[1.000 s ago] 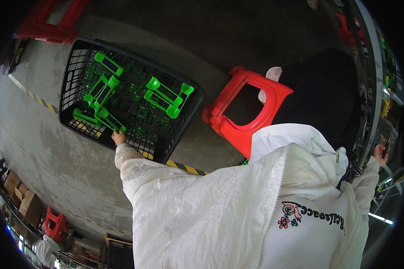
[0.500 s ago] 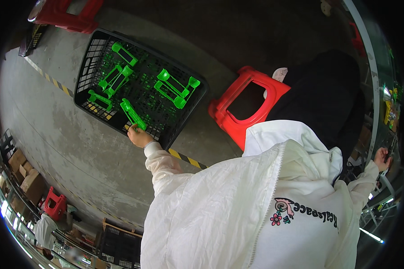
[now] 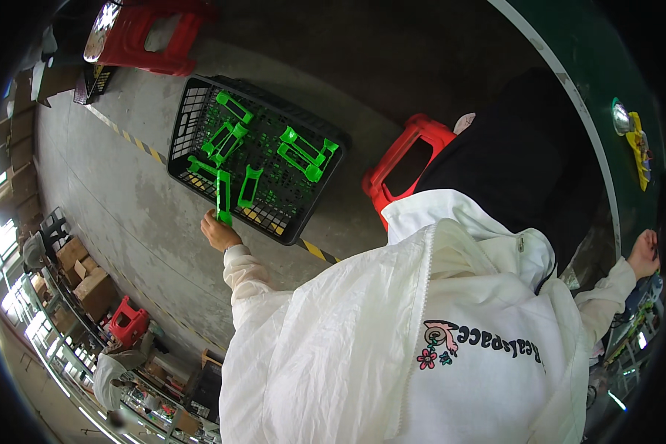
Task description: Soldering a component inside a green plastic casing.
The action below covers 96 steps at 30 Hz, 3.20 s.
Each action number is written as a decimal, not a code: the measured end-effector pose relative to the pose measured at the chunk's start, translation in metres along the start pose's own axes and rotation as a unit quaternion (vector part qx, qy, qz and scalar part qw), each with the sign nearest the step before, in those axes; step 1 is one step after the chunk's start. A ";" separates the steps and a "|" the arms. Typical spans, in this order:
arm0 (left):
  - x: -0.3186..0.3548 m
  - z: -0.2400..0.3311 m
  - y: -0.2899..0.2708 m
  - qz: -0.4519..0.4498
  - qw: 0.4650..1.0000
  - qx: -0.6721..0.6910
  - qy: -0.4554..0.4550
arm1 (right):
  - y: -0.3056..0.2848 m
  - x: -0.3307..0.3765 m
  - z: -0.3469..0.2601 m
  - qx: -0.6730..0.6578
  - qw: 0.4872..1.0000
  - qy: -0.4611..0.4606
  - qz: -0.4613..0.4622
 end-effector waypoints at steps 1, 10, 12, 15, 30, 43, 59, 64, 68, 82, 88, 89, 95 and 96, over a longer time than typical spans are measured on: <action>-0.008 0.001 -0.007 0.012 1.000 0.014 -0.011 | 0.001 0.000 0.001 -0.006 1.000 0.002 -0.008; -0.042 0.174 -0.103 -0.174 0.858 0.477 -0.081 | 0.027 0.033 0.038 0.013 1.000 0.017 -0.007; -0.037 0.248 -0.143 -0.215 0.823 0.524 -0.046 | 0.038 0.046 0.047 0.081 0.996 -0.028 0.010; -0.020 0.365 -0.209 -0.272 0.748 0.603 0.057 | 0.054 0.073 0.044 0.244 0.944 -0.195 0.102; 0.099 0.688 -0.357 -0.257 0.583 0.593 0.492 | 0.123 0.123 0.070 0.300 0.889 -0.317 0.141; 0.091 0.703 -0.361 -0.129 0.642 0.563 0.503 | 0.100 0.131 0.069 0.281 0.883 -0.302 0.225; 0.003 0.718 -0.326 -0.268 0.701 0.530 0.395 | 0.089 0.134 0.072 0.237 0.902 -0.263 0.248; 0.001 0.734 -0.348 -0.283 0.669 0.574 0.379 | 0.105 0.128 0.073 0.240 0.912 -0.273 0.189; 0.032 0.745 -0.374 -0.330 0.578 0.657 0.353 | 0.106 0.130 0.076 0.246 0.914 -0.260 0.192; 0.158 0.734 -0.396 -0.230 0.561 0.591 0.532 | 0.108 0.145 0.078 0.235 0.933 -0.247 0.114; 0.168 0.736 -0.393 -0.157 0.583 0.521 0.604 | 0.109 0.147 0.079 0.208 0.944 -0.233 0.111; 0.170 0.737 -0.394 -0.144 0.575 0.509 0.624 | 0.108 0.146 0.080 0.202 0.945 -0.225 0.122; 0.162 0.749 -0.390 -0.176 0.553 0.520 0.627 | 0.101 0.149 0.079 0.205 0.934 -0.213 0.200; 0.160 0.750 -0.390 -0.187 0.553 0.529 0.616 | 0.101 0.149 0.080 0.200 0.936 -0.212 0.200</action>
Point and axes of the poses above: each hand's wrist, its own x-axis away from the middle knuckle, its own y-axis out of the palm, z = x × y, the point moved 8 cm from there along -x, towards the middle knuckle, and after that the axes turned 10 degrees about z, right-handed, at the moved point
